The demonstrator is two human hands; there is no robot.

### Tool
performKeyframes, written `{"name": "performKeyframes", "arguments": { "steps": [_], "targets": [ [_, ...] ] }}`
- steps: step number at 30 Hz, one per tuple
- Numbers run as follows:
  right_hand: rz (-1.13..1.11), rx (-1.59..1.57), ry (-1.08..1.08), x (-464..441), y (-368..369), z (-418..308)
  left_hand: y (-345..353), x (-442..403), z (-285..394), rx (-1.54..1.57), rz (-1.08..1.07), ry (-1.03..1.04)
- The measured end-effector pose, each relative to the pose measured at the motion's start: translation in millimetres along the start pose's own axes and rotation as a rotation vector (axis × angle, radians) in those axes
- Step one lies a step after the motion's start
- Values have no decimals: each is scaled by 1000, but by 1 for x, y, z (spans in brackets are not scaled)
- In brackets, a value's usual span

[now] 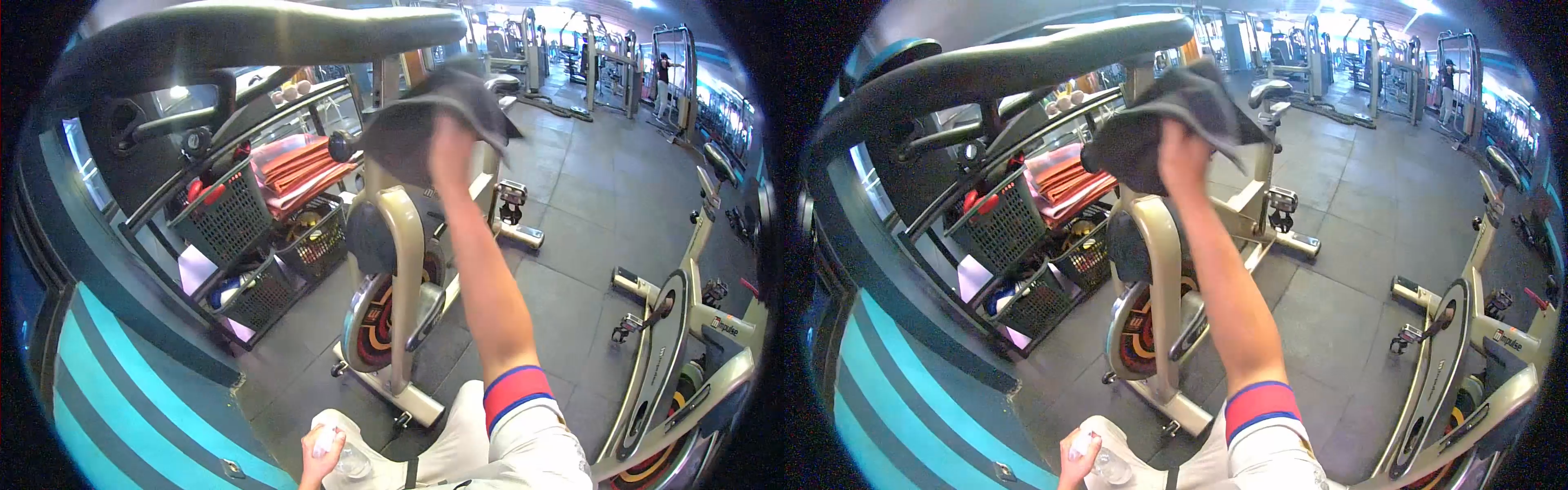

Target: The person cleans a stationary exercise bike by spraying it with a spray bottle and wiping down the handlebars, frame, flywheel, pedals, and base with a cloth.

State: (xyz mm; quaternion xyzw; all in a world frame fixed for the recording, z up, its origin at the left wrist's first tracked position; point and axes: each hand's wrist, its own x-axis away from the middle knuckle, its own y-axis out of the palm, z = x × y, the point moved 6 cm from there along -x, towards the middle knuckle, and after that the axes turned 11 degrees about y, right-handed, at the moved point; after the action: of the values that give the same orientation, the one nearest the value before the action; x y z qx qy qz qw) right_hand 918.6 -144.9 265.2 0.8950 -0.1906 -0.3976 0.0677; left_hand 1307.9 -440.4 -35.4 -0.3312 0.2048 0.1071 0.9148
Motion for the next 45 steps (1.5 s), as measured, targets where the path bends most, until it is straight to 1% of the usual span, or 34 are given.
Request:
{"name": "performKeyframes", "arguments": {
  "steps": [1, 2, 4, 5, 6, 7, 8, 9, 11, 13, 14, 16, 18, 19, 20, 23, 24, 25, 26, 28, 30, 31, 34, 35, 36, 37, 40, 42, 45],
  "targets": [
    [-61, 137, -32, -8, 35, 0, -3, 11, -11, -14, 29, -38],
    [-120, 155, -28, -11, 71, 14, -6, 21, -17, 70, 57, -144],
    [257, 757, -293, 8, 120, 58, -12, 38, -19, 238, 112, -347],
    [104, 562, -145, -6, 122, 67, -20, 42, -19, 80, 130, -252],
    [-57, 365, -8, -22, 122, 78, -22, 41, -25, 72, 113, -308],
    [-139, 296, 102, -32, 121, 93, -24, 48, -28, 67, 95, -381],
    [-135, 326, 144, -48, 116, 117, -31, 61, -32, 52, 70, -466],
    [-112, 349, 166, -67, 110, 144, -34, 69, -42, 47, 59, -451],
    [-46, 333, 81, -70, 101, 173, -42, 69, -45, -35, 35, -454],
    [22, 279, -53, -35, 87, 149, -44, 68, -39, -54, 24, -457],
    [14, 292, -75, -24, 84, 143, -45, 63, -31, -36, 26, -458],
    [-66, 377, 20, -29, 86, 130, -45, 54, -24, -43, 25, -436],
    [-209, 534, 279, -50, 81, 133, -48, 51, -20, -99, -6, -409],
    [-252, 650, 110, -62, 86, 132, -47, 51, -19, -68, 14, -403],
    [-236, 525, 238, -65, 81, 147, -45, 52, -20, -34, 28, -400],
    [-188, 476, 282, -30, 85, 144, -42, 46, -11, 68, 23, -397],
    [1, 427, 151, -5, 87, 145, -40, 43, -10, 103, 22, -391],
    [112, 367, -32, 17, 95, 150, -39, 44, -13, 126, 44, -387],
    [88, 483, -205, 40, 83, 111, -37, 49, -18, 146, 61, -388],
    [58, 342, 9, 29, 88, 122, -34, 47, -24, 135, 69, -363],
    [-262, 292, 425, -7, 86, 139, -35, 46, -23, 64, 39, -335],
    [-251, 470, 407, -20, 80, 139, -34, 48, -28, 59, 37, -324],
    [-176, 519, 286, 14, 79, 144, -32, 52, -39, 73, 5, -308],
    [-465, 595, 366, 42, 79, 158, -29, 48, -38, 92, -9, -308],
    [-357, 547, -45, 71, 62, 125, -26, 45, -39, 110, -22, -307],
    [-343, 575, -19, 102, 47, 121, -22, 43, -42, 154, -11, -283],
    [-306, 642, 37, 189, 2, 101, -17, 25, -37, 18, -19, -185],
    [-318, 608, 84, 243, -16, 142, -15, 18, -27, 30, -19, -193],
    [-301, 693, 14, 224, -3, 156, -13, 11, -24, 44, -36, -199]
  ]
}}
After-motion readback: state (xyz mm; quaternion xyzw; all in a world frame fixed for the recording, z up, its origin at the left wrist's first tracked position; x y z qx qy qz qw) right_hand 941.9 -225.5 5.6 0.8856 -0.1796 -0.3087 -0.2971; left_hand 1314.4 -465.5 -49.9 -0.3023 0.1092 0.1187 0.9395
